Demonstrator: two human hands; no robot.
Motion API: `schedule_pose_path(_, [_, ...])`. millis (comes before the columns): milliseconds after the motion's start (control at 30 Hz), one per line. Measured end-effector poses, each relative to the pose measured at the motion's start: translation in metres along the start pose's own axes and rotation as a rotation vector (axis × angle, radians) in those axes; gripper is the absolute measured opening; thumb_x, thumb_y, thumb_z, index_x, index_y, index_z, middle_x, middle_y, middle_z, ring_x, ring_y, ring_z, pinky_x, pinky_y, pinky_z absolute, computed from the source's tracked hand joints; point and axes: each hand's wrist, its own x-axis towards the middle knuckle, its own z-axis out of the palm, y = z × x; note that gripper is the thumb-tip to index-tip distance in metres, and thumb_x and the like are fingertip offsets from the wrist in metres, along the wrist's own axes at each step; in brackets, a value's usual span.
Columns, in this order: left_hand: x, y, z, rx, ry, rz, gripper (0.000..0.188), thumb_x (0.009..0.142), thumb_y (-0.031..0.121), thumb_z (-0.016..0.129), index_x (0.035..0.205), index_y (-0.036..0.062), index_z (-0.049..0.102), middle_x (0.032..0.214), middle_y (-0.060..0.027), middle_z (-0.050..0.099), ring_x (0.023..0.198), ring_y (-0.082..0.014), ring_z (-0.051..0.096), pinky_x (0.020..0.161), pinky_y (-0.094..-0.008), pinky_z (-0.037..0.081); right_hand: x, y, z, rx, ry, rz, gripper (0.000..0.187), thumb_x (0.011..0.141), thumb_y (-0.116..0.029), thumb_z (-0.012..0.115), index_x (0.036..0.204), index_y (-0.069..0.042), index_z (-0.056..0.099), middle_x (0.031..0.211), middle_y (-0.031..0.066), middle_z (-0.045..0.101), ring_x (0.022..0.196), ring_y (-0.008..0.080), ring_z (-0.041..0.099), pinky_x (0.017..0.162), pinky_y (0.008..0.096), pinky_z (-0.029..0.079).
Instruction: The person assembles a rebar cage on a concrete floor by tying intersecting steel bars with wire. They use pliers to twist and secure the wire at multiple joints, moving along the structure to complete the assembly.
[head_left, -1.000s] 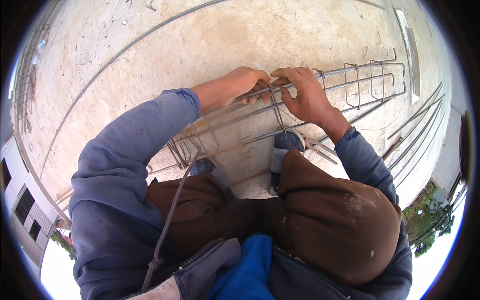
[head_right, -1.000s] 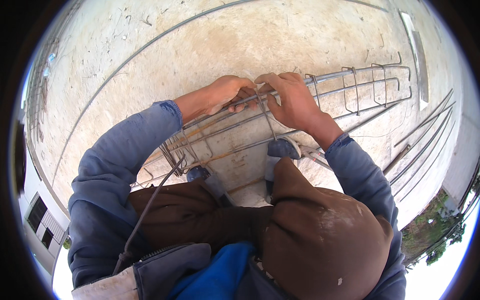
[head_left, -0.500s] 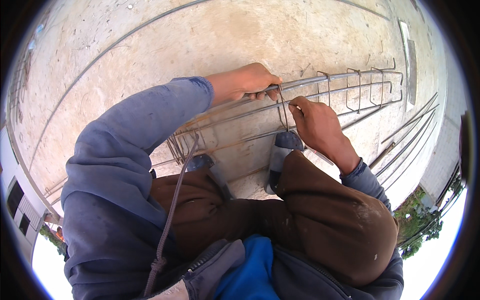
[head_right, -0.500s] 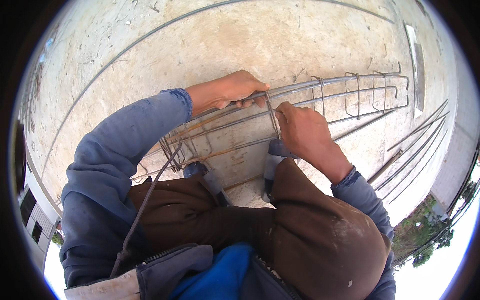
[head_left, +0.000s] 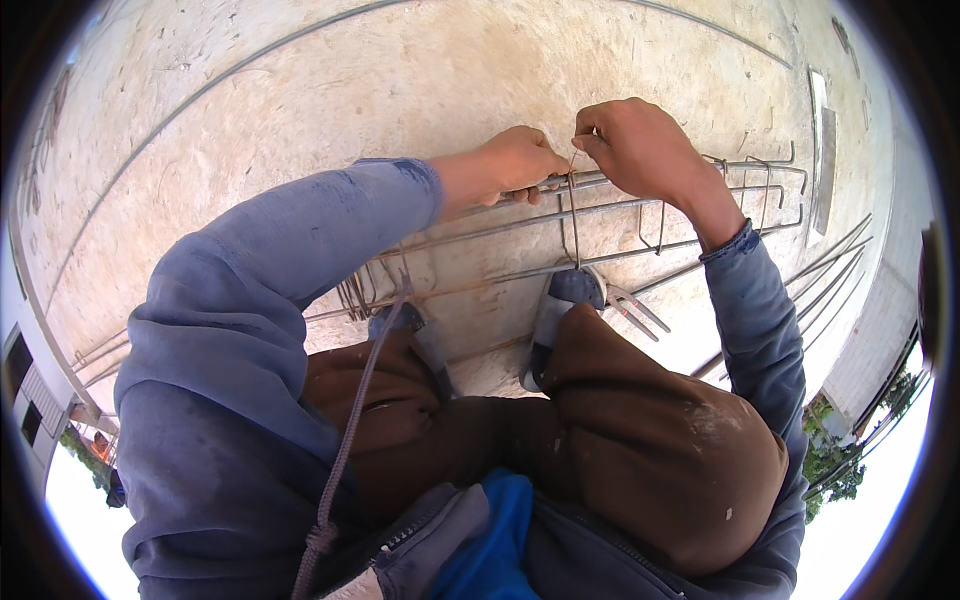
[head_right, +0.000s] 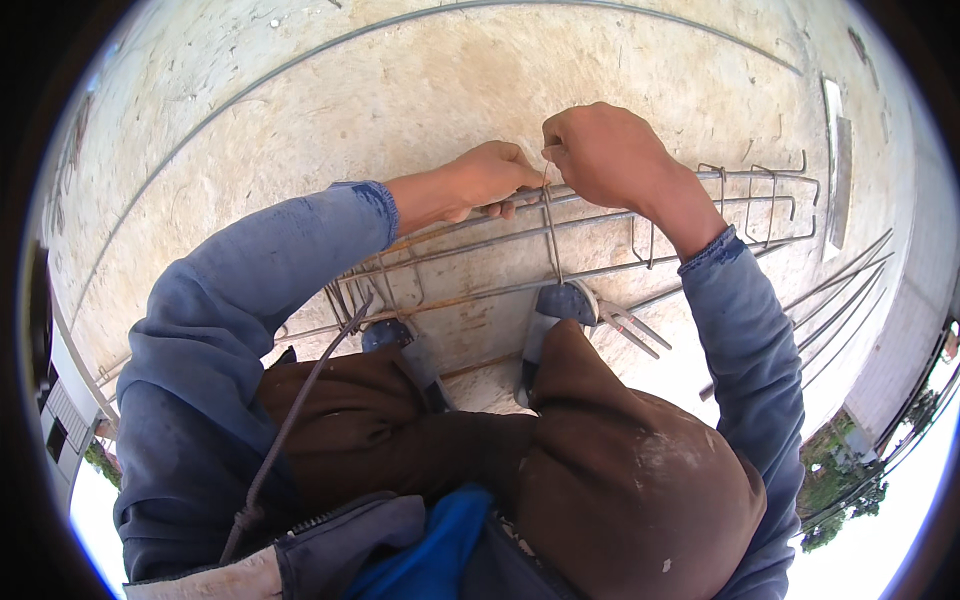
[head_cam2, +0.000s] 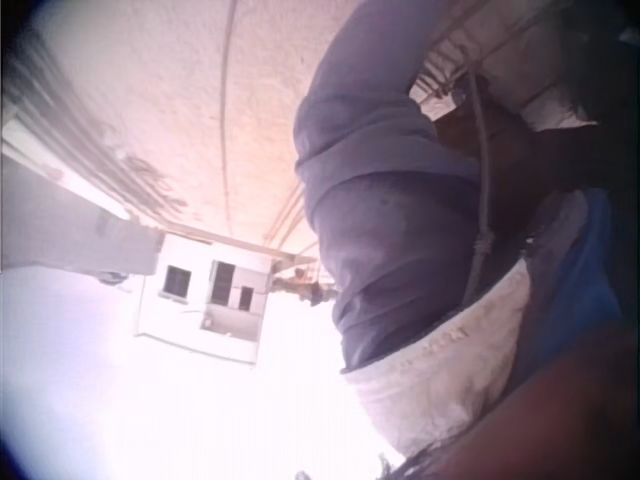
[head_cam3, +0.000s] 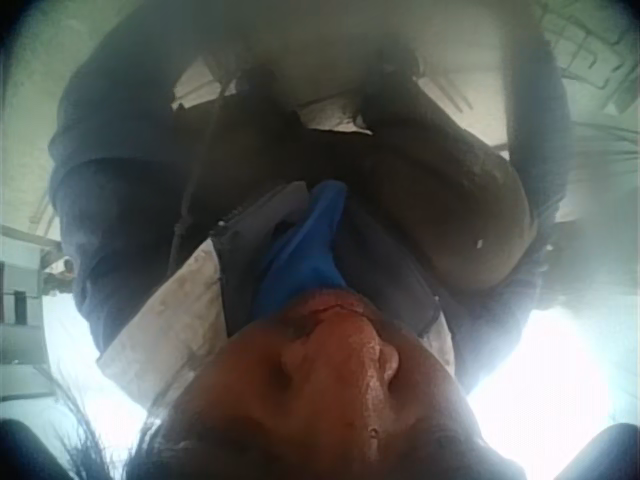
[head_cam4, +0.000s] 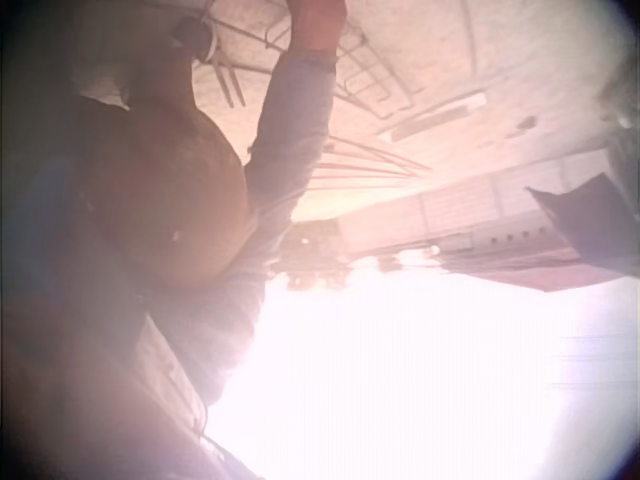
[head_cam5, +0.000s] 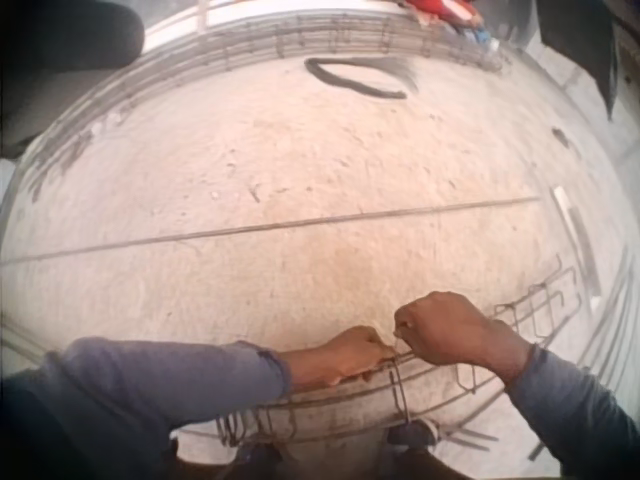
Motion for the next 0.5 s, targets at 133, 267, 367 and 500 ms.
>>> schedule_pose_path(133, [-0.023,0.011,0.004,-0.077,-0.022,0.099,0.035,0.105,0.023,0.069,0.127,-0.0043,0.071,0.126,-0.0150,0.070,0.068,-0.0168,0.067,0.058,-0.0302,0.050,0.013,0.025,0.012,0.077,-0.027,0.050,0.020,0.097,-0.019,0.074,0.101,0.000,0.078,0.094,0.0231,0.077,0.090,0.0426,0.075,0.083,0.0482,0.059])
schedule_pose_path(267, [-0.019,0.005,0.002,-0.050,-0.026,0.148,0.037,0.105,0.022,0.071,0.132,-0.0031,0.072,0.122,-0.0154,0.074,0.067,-0.0160,0.067,0.059,-0.0312,0.051,0.018,0.030,0.017,0.031,-0.095,0.105,0.021,0.097,-0.020,0.070,0.104,-0.003,0.079,0.097,0.0228,0.079,0.096,0.0424,0.076,0.087,0.0509,0.059])
schedule_pose_path(367, [-0.022,0.001,0.003,0.038,0.006,0.204,0.034,0.105,0.024,0.073,0.127,-0.0018,0.076,0.117,-0.0147,0.077,0.064,-0.0154,0.066,0.061,-0.0322,0.052,0.007,0.028,0.020,-0.052,-0.127,0.114,0.022,0.099,-0.022,0.067,0.105,-0.004,0.079,0.096,0.0222,0.079,0.096,0.0414,0.076,0.086,0.0524,0.060])
schedule_pose_path(500, [-0.027,0.000,0.006,0.119,0.045,0.317,0.033,0.104,0.027,0.076,0.122,-0.0012,0.079,0.109,-0.0129,0.079,0.062,-0.0157,0.067,0.063,-0.0326,0.054,-0.028,0.011,0.029,-0.188,-0.017,0.074,0.017,0.100,-0.018,0.064,0.103,-0.004,0.074,0.091,0.0194,0.077,0.089,0.0398,0.077,0.078,0.0512,0.061])
